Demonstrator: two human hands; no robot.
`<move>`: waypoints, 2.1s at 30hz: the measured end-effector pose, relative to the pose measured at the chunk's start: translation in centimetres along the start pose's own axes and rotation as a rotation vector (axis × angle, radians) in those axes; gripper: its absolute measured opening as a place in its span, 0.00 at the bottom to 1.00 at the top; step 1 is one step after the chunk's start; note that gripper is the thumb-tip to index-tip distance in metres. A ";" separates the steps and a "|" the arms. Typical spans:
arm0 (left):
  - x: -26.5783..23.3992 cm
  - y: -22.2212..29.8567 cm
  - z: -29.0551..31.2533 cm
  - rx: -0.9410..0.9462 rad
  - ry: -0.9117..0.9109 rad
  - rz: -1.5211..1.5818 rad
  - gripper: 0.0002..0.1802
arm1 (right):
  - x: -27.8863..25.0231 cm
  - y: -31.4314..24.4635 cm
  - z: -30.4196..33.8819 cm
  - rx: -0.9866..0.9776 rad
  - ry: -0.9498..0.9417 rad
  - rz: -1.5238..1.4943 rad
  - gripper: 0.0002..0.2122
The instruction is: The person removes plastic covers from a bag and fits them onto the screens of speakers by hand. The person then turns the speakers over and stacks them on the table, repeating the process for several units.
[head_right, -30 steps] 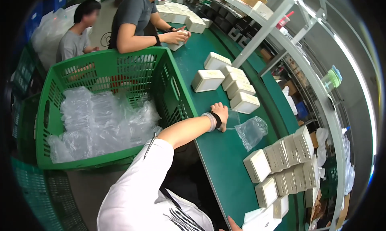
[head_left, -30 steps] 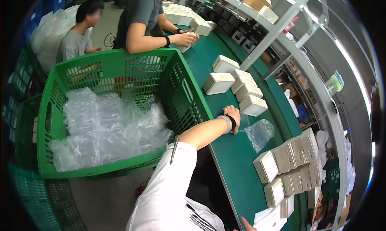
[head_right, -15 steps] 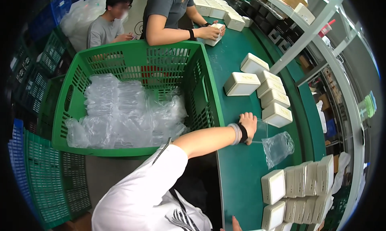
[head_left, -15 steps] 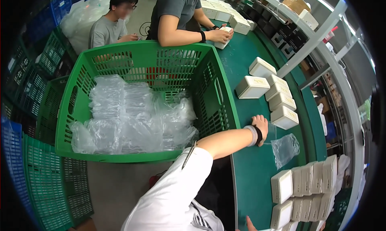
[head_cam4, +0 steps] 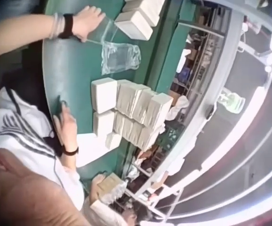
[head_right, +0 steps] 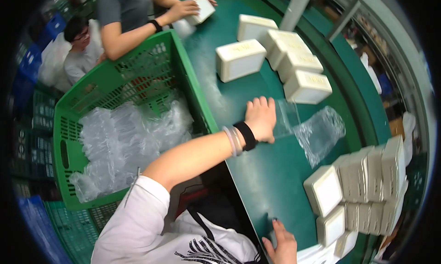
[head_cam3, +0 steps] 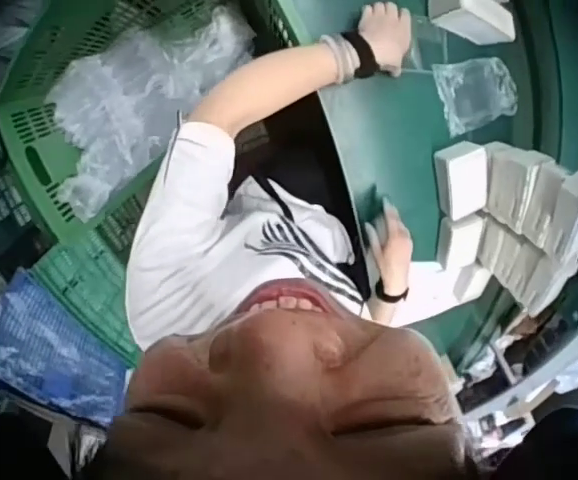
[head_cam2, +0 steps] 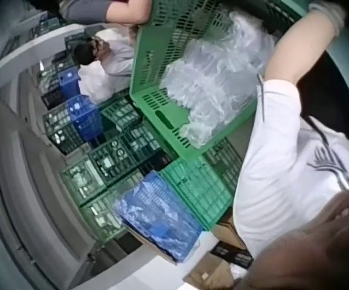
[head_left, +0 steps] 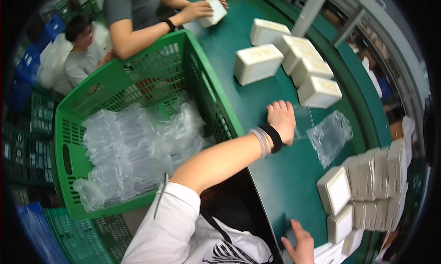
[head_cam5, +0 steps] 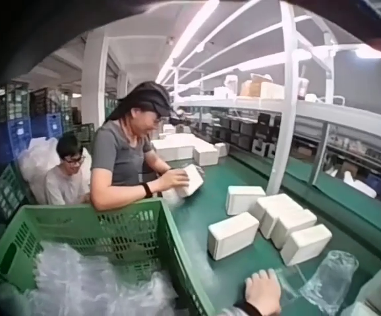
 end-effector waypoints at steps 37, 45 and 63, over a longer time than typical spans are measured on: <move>3.9 12.6 -3.5 0.237 0.092 0.040 0.64 | 2.4 1.3 3.1 -0.034 0.038 -0.081 0.28; -10.5 -8.8 -7.2 -0.090 0.218 -0.167 0.52 | 2.3 3.7 4.7 0.064 0.104 -0.129 0.28; -9.8 10.8 8.1 0.369 -0.758 0.728 0.34 | -5.8 1.0 6.6 -0.088 0.704 0.020 0.35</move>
Point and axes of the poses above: each hand's wrist, its own z-axis away from the middle knuckle, its own x-axis out of the palm, y = z × x, the point moved 5 cm from there along -z, towards the middle knuckle, and after that the axes turned 5 degrees about x, right-handed, at the moved point
